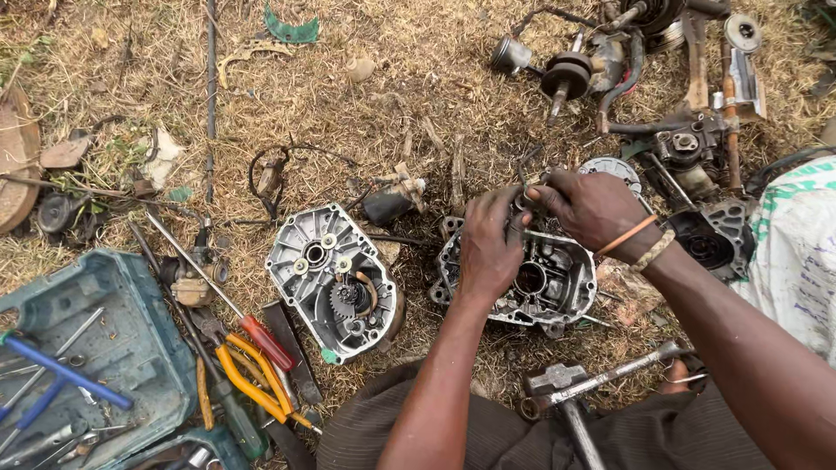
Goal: The person sits on the ground and works on a disassembled engine casing. They use a hammer and metal rod to tap and remove internal components, then use pliers to extract a small part. The person also uses a screwdriver to pry at internal parts of the engine casing.
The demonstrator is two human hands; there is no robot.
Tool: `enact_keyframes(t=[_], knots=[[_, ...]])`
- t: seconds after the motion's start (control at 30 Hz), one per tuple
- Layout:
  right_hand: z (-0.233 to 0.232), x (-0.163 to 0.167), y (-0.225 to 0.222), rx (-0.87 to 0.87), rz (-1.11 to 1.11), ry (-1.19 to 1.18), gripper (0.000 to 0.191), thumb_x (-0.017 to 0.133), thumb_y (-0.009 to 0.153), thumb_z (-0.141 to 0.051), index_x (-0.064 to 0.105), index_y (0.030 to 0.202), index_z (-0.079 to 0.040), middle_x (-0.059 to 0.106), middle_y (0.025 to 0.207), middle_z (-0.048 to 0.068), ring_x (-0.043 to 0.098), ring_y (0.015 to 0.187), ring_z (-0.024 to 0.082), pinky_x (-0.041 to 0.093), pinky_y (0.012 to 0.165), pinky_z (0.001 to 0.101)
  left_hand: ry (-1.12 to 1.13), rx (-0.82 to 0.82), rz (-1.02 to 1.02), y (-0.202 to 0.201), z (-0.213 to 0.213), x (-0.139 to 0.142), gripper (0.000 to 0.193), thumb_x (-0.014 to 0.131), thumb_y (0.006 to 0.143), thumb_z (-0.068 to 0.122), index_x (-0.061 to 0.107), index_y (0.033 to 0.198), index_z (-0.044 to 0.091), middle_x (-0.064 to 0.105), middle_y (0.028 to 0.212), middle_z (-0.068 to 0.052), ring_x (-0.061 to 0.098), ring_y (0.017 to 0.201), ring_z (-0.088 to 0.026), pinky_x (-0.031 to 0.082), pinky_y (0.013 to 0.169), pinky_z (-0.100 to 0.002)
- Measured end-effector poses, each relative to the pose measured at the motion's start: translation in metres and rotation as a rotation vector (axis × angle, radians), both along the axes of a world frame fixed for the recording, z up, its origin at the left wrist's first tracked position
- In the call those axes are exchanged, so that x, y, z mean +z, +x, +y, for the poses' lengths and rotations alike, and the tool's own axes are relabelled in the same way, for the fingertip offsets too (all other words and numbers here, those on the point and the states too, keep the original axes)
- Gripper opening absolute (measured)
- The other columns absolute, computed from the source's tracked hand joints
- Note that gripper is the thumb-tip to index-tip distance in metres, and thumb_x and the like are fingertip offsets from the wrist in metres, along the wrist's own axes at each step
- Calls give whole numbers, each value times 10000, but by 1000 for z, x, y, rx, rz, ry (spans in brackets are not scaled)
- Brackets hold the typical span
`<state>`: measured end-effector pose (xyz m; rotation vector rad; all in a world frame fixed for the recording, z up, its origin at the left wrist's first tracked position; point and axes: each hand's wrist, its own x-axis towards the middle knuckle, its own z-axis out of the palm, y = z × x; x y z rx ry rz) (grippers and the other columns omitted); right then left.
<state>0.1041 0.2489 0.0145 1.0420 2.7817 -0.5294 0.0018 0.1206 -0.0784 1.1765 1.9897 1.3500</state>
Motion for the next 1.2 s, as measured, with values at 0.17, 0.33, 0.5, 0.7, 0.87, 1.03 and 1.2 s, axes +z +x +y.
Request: enact_keyframes(t=[0.17,0.33,0.5,0.7,0.87,1.03,1.2], knots=[[-2,4,6,34,-19,14,433,496,1033,-447,678,1014,-55,664,669,197,657,597,367,511,614,517,-76,-104,44,-10,-10,10,418,636,973,254,624,1375,141,576,1291,-99,545,1220,-241,493,1047,-429],[-6,4,10,38,13,-36,438,497,1002,-468,689,1052,-77,684,696,176,660,594,362,515,605,517,-88,-160,25,-14,-15,17,386,670,971,267,626,1318,103,564,1229,-117,522,1196,-261,465,1037,-453],[-8,-4,15,38,-37,-45,476,481,1021,-491,686,1045,-62,694,737,170,679,627,341,531,627,500,-103,-244,60,-15,-13,9,413,626,974,256,599,1358,109,587,1241,-97,550,1184,-240,503,1042,-414],[-2,-13,18,108,60,-64,469,495,1011,-447,684,1160,-45,725,834,174,706,680,336,558,658,476,-56,-285,-80,-8,-11,1,583,573,1000,198,419,1558,132,506,1514,-160,497,1361,-291,414,1135,-504],[2,-10,15,134,24,-90,446,514,1006,-419,673,1207,-54,741,879,181,718,736,338,567,702,474,-111,-226,-260,3,-8,-1,587,632,942,234,481,1506,175,655,1357,-123,707,1132,-263,574,1020,-445],[-9,-5,13,41,-38,-107,428,569,999,-446,692,1174,-75,758,869,159,735,767,313,574,714,453,87,-88,-88,11,-6,-7,482,757,920,223,599,1350,74,750,1125,-139,767,974,-263,649,834,-388],[-32,-2,9,-169,55,-74,523,773,841,-460,701,1147,-43,791,909,120,775,753,235,626,695,381,148,27,51,19,-9,-12,437,777,887,118,624,1287,28,763,1025,-152,773,921,-275,656,769,-370]])
